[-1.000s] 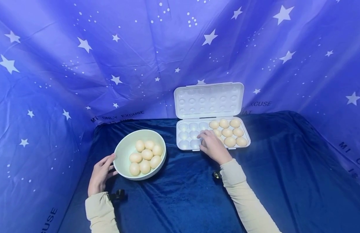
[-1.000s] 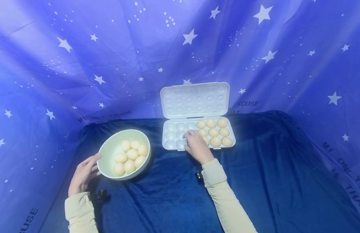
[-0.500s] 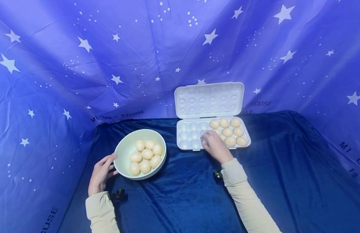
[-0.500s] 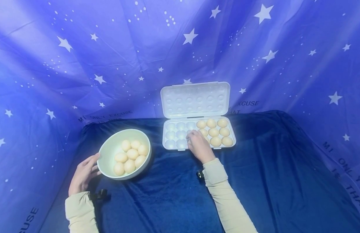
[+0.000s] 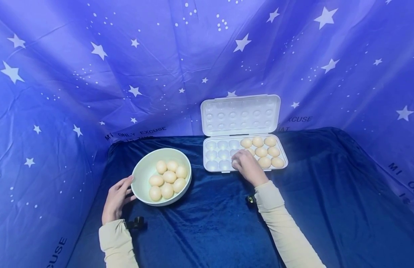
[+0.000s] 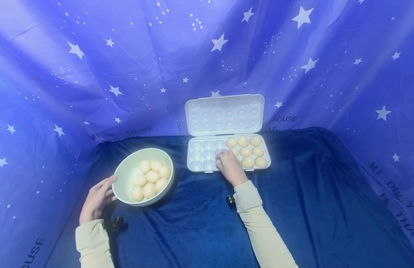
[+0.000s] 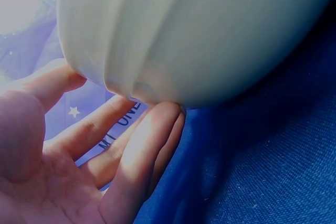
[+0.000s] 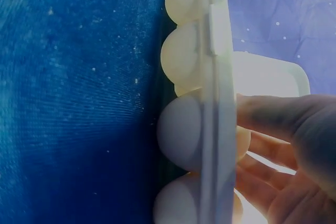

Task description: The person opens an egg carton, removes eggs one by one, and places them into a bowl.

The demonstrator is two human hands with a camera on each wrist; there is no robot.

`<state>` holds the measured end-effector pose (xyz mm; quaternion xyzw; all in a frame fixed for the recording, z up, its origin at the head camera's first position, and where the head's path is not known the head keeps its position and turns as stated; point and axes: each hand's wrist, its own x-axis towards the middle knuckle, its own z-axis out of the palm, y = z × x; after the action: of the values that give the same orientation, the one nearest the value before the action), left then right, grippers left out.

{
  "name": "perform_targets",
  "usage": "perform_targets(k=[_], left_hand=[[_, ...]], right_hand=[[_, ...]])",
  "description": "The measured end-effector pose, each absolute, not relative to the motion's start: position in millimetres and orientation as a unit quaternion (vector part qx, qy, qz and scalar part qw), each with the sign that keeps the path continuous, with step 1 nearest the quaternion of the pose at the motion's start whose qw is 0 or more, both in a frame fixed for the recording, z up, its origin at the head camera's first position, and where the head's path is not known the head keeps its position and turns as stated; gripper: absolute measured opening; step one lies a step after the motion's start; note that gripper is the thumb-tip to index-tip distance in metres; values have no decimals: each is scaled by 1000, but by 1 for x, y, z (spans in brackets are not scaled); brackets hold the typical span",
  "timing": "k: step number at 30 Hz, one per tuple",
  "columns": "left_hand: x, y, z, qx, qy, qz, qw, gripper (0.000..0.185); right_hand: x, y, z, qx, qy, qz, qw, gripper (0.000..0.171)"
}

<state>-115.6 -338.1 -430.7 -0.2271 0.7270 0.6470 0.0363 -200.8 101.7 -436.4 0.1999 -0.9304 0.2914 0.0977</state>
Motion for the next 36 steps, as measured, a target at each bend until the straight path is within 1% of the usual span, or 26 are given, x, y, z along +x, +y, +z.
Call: perform_targets(k=[7,17,25,36], left_hand=[[-115,-337,-430,-225,730,644,35,72],[-115,-337,-430,-222,736,639,30,73],[-115,-337,-432,-217,727,651,25,70],[-115,-337,-432,-224,723,653,20,66]], right_hand=[[-199,100,-426,207,-922,301,125,19],[-199,83,-410,224,-922,286,135,17],[-197,61,-399,249,-915,287,139,16],[-194,30,-391,300,-896,282,166,17]])
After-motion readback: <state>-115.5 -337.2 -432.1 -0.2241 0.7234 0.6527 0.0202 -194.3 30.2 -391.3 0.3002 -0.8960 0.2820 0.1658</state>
